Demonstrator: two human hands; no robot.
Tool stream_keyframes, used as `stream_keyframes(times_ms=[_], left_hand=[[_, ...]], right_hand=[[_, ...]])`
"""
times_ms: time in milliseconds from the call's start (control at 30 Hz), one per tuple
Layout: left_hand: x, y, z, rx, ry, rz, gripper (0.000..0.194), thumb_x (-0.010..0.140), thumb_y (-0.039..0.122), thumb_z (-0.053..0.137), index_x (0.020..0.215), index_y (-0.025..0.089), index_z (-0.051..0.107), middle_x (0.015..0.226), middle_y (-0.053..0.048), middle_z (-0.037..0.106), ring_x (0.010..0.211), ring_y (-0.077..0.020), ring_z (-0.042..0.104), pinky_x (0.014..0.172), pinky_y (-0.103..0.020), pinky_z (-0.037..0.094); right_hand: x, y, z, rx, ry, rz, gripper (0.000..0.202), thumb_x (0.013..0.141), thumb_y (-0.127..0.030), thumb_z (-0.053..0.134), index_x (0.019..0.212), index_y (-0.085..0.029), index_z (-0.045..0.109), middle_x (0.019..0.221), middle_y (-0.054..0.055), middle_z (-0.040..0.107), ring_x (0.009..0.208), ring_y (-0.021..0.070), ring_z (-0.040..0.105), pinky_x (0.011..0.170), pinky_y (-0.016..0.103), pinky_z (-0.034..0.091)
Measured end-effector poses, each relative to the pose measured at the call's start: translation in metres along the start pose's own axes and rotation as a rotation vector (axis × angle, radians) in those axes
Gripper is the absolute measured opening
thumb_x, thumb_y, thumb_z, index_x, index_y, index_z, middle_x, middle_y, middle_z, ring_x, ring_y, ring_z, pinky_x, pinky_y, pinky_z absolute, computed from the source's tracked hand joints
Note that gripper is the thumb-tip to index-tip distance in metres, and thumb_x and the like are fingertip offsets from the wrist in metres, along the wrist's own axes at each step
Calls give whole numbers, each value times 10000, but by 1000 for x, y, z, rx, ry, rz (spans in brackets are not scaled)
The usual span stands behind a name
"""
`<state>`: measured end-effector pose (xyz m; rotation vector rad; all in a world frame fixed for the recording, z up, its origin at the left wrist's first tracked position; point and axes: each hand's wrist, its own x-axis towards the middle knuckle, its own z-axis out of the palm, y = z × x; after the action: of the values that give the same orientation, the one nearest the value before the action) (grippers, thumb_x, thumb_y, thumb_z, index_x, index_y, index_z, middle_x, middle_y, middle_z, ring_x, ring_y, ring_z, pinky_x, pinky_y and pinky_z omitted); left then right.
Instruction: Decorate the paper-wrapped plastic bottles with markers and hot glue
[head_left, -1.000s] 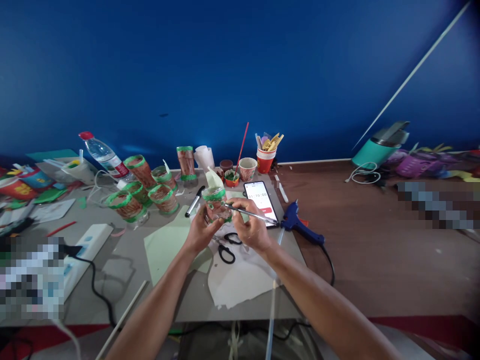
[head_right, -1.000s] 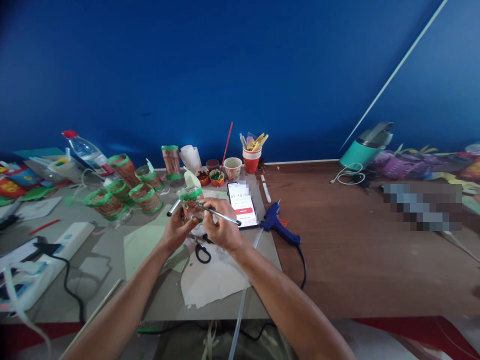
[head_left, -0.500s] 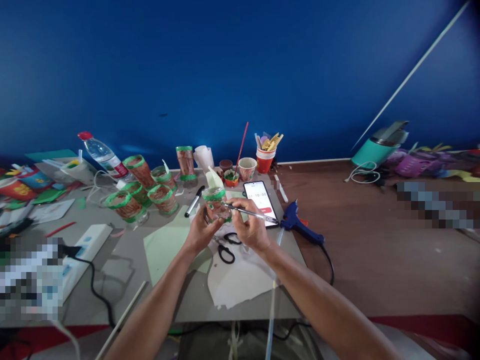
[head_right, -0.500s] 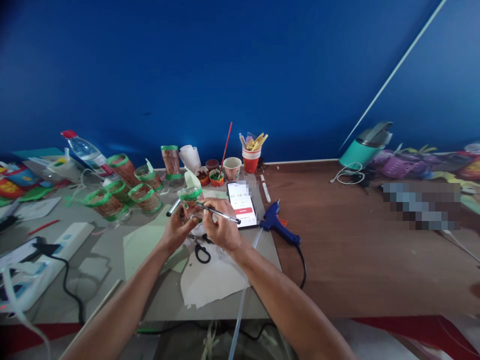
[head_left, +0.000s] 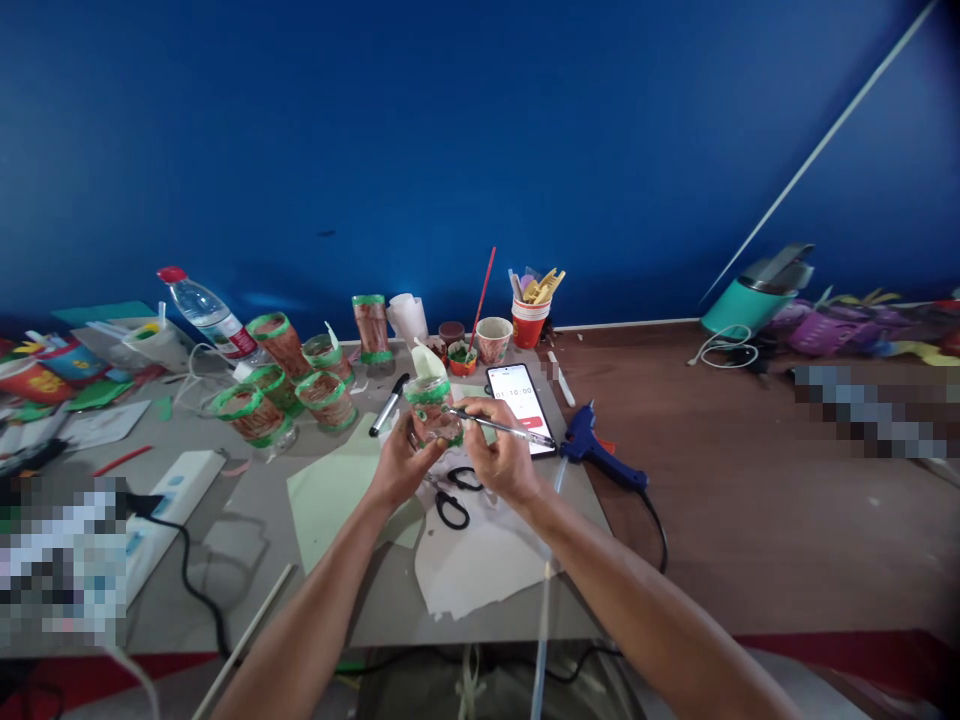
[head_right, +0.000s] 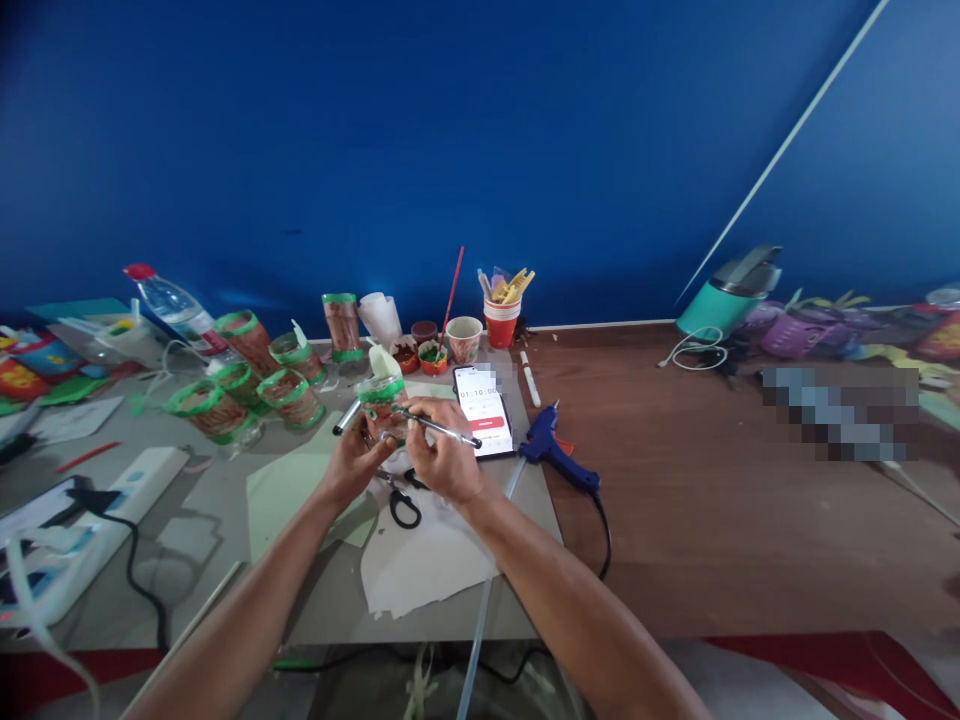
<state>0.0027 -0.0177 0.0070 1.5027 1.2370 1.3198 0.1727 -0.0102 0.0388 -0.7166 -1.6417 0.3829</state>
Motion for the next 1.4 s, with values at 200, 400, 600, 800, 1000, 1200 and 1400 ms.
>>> stream_keyframes(times_ms=[200, 400, 600, 800, 1000, 1200, 1400], left_hand=[[0, 1, -1, 36, 10, -6, 501, 748, 427, 727, 1148, 165, 577, 1211, -132, 662, 1143, -294, 608, 994, -410, 451], [0, 3, 0, 30, 4, -2, 490, 753, 430, 721, 1140, 164, 580, 1204, -130, 666, 1145, -294, 607, 1001, -409, 448], [0, 3, 0, 40, -1, -7, 522, 750, 446, 722, 1162, 164, 572, 1218, -130, 661, 1145, -291, 608, 995, -396, 452], [-1, 7, 0, 59, 8, -4, 509, 750, 442, 721, 1158, 170, 583, 1213, -131, 659, 1138, -295, 609, 999, -411, 448], [-1, 6, 0, 74, 5, 0, 486, 760, 439, 713, 1139, 165, 582, 1195, -132, 665, 1133, -294, 610, 997, -411, 445], [0, 3, 0, 50, -2, 2, 493, 766, 431, 711, 1157, 166, 571, 1231, -134, 650, 1154, -288, 600, 999, -402, 441], [0, 5, 0, 72, 10, -25, 495, 756, 450, 714, 1139, 167, 578, 1186, -119, 671, 1120, -279, 616, 989, -393, 449]], right_hand=[[0, -1, 0, 8, -8, -12, 146, 892, -161, 492, 1002, -235, 553, 999, 71, 702, 955, 222, 669, 832, 388, 546], [0, 0, 0, 2, 0, -12, 140, 891, -164, 497, 1002, -232, 548, 995, 78, 700, 947, 224, 668, 840, 392, 544], [0, -1, 0, -14, 8, 15, 135, 893, -171, 490, 996, -237, 547, 994, 74, 699, 942, 221, 668, 843, 389, 543], [0, -1, 0, -13, 3, 19, 126, 891, -177, 497, 988, -233, 555, 985, 76, 700, 937, 229, 666, 830, 400, 546], [0, -1, 1, -24, 5, 3, 127, 893, -178, 494, 986, -234, 560, 979, 71, 699, 930, 225, 663, 836, 398, 537], [0, 0, 1, -18, 3, 5, 128, 896, -179, 489, 987, -239, 555, 974, 70, 705, 928, 226, 658, 828, 395, 535], [-1, 0, 0, -29, 8, 30, 119, 891, -187, 502, 979, -231, 571, 955, 75, 694, 907, 231, 655, 823, 397, 530]])
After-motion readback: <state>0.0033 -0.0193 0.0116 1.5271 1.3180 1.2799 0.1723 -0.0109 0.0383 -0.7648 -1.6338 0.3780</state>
